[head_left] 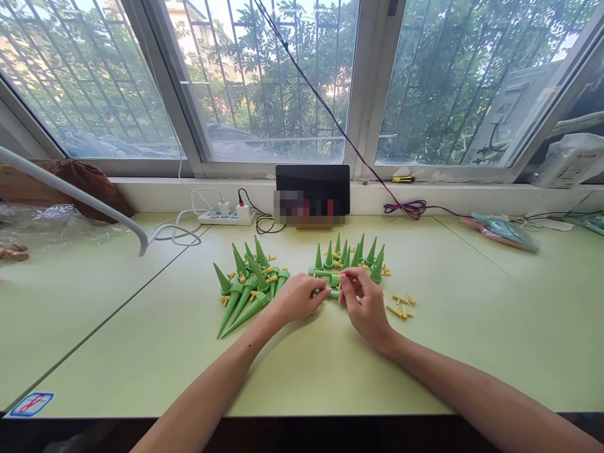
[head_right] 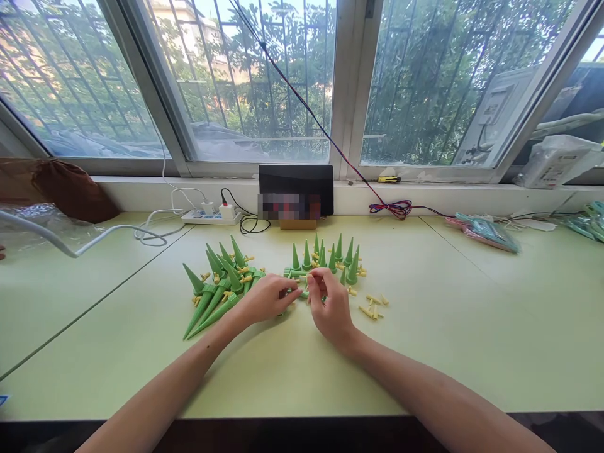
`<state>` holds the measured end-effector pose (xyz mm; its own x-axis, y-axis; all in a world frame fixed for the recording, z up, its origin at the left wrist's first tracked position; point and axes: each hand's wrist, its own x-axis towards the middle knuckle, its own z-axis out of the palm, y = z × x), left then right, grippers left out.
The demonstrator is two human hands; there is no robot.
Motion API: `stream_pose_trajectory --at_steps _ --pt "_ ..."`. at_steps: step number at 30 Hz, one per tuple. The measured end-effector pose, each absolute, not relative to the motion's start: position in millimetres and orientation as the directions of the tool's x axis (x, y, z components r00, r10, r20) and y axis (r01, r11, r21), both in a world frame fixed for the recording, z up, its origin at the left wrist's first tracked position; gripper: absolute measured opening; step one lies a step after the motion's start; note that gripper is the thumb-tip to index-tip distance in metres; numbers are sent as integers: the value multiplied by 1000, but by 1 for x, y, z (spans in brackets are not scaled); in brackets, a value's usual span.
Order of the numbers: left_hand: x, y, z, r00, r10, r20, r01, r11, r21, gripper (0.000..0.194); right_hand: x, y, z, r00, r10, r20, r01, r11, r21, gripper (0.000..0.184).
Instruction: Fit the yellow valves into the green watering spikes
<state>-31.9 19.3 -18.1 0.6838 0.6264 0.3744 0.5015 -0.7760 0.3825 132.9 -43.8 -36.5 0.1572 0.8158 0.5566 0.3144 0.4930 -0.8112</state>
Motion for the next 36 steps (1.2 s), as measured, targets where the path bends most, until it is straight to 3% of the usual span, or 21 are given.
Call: stream_pose_trajectory --at_steps 17,21,29,36 --pt "-32 21 -21 687 634 355 510 -768 386 43 130 -46 -35 123 833 539 304 485 -820 18" --pt "-32 23 -19 636 651 415 508 -758 410 42 130 -46 -36 115 837 534 322 477 -818 15" --pt "-30 20 -11 373 719 587 564 -678 472 37 131 -45 -39 83 842 533 349 477 -807 12" --pt "-29 20 -11 340 679 651 564 -701 437 37 131 -46 -37 59 850 524 361 471 -805 13"
